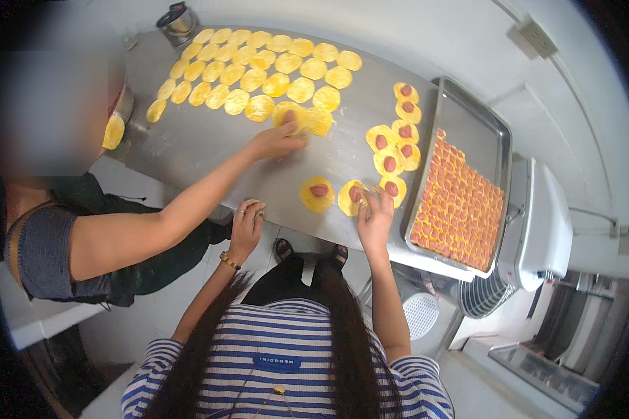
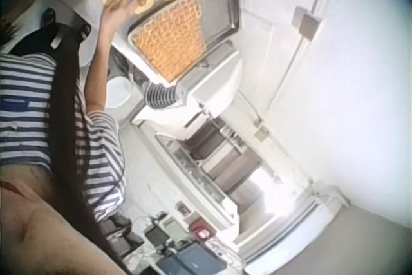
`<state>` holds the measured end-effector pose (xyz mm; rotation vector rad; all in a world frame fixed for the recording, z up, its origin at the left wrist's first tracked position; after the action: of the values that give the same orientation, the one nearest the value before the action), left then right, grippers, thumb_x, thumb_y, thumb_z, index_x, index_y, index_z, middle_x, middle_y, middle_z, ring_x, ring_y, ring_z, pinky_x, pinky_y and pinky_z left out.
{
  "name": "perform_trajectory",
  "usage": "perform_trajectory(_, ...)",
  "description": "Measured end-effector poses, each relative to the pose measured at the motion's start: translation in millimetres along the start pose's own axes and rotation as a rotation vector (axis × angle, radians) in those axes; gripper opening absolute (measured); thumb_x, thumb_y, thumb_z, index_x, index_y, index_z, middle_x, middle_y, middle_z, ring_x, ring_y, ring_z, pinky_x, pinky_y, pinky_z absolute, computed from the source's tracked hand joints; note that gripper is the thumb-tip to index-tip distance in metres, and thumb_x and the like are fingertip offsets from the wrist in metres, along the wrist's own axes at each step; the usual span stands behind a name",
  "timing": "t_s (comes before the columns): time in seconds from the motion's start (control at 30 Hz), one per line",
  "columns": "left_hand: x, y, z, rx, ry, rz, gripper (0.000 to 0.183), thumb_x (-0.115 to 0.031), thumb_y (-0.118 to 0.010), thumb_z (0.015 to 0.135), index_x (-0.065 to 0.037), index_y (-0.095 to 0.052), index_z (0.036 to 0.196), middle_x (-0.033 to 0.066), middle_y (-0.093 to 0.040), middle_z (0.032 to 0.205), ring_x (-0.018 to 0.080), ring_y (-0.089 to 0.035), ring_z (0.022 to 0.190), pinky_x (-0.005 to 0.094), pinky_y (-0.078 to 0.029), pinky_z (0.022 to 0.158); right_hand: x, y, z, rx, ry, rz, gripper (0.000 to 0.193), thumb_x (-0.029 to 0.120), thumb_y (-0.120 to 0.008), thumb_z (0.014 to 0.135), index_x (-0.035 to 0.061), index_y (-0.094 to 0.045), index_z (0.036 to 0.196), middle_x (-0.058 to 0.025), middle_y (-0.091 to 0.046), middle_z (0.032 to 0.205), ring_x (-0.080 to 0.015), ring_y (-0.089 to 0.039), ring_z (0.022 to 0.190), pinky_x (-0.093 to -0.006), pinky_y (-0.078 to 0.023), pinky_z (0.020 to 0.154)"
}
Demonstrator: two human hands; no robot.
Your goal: The person places a small meat filling onto flattened yellow dough discs, folds the dough around the filling, and arranges the finished pastries on a metal tray. Another person works alongside, performing similar steps.
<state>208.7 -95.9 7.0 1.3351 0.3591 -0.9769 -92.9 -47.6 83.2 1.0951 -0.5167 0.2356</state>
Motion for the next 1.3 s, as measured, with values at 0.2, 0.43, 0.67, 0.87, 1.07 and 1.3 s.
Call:
perform_trajectory(0.2, -31.0, -40.0, 14.5, 0.064, -0.002, 0.045, 0.026, -0.007, -0.058, 0.083, -0.006, -0.057, 0.109, 0.0141, -0.054, 0.11, 0.0317, -0.055, 0.096, 0.0418, -0.042, 0.085, -32.5, 3.8, -39.6, 0.003, -0.143, 0.045, 0.032, -0.002, -0.058, 0.073, 0.0038, -0.065, 0.103, -0.0159, -0.056, 0.104, -0.0347, -0.053, 0.096, -0.0426, -0.044, 0.085)
perform_trajectory(0.43, -36.9, -70.2, 48.5, 0.047, 0.139, 0.089, 0.027, -0.014, -0.067, 0.078, -0.006, -0.057, 0.102, 0.0131, -0.054, 0.104, 0.0338, -0.055, 0.095, 0.043, -0.044, 0.08, -29.5, -27.5, -53.0, 0.116, -0.032, -0.126, 0.033, 0.005, -0.059, 0.075, 0.0088, -0.066, 0.107, -0.0115, -0.053, 0.097, -0.0297, -0.052, 0.094, -0.0406, -0.044, 0.082)
perform_trajectory(0.67, -28.4, -87.3, 58.0, 0.103, 0.217, 0.032, 0.019, -0.01, -0.066, 0.078, -0.004, -0.058, 0.094, 0.0103, -0.056, 0.094, 0.0278, -0.06, 0.087, 0.0388, -0.048, 0.071, -55.3, 0.4, -50.7, 0.09, -0.113, -0.347, 0.036, 0.004, -0.061, 0.073, 0.0094, -0.065, 0.109, -0.0109, -0.05, 0.09, -0.0283, -0.049, 0.086, -0.0406, -0.042, 0.073)
perform_trajectory(0.87, -2.8, -126.5, 48.2, 0.108, 0.561, -0.908, 0.015, -0.016, -0.053, 0.09, -0.004, -0.053, 0.099, 0.0057, -0.056, 0.1, 0.0142, -0.059, 0.092, 0.0321, -0.051, 0.076, -31.7, -0.6, -51.0, 0.066, -0.064, -0.02, 0.035, 0.003, -0.06, 0.072, 0.0051, -0.065, 0.107, -0.0138, -0.056, 0.103, -0.0328, -0.054, 0.094, -0.0407, -0.045, 0.08)
perform_trajectory(1.07, -46.1, -160.7, 31.7, 0.442, 0.657, -1.286, 0.024, -0.015, -0.04, 0.096, -0.003, -0.05, 0.114, 0.0086, -0.054, 0.117, 0.0181, -0.056, 0.109, 0.0353, -0.047, 0.093, -50.5, -72.7, -57.6, 0.238, -0.704, 1.039, 0.027, 0.018, -0.056, 0.093, -0.0001, -0.062, 0.111, -0.0055, -0.064, 0.1, -0.0129, -0.06, 0.09, -0.028, -0.048, 0.078)
perform_trajectory(1.3, -90.6, -168.7, 19.2, 0.579, 0.665, -1.271, 0.031, -0.014, -0.042, 0.096, 0.0, -0.047, 0.123, 0.0099, -0.055, 0.118, 0.0189, -0.057, 0.108, 0.0337, -0.048, 0.093, -62.0, -57.9, -73.9, 0.285, -0.828, 1.236, 0.015, 0.012, -0.059, 0.091, 0.0017, -0.064, 0.101, 0.001, -0.063, 0.087, -0.007, -0.059, 0.075, -0.0209, -0.047, 0.066)
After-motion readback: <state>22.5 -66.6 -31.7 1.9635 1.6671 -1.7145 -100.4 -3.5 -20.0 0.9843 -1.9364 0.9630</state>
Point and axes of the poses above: each hand's wrist, its own z-axis towards the middle knuckle, its own y-axis out of the back of the hand, x = y × z, the point moved 10 cm from there along z, towards the middle knuckle
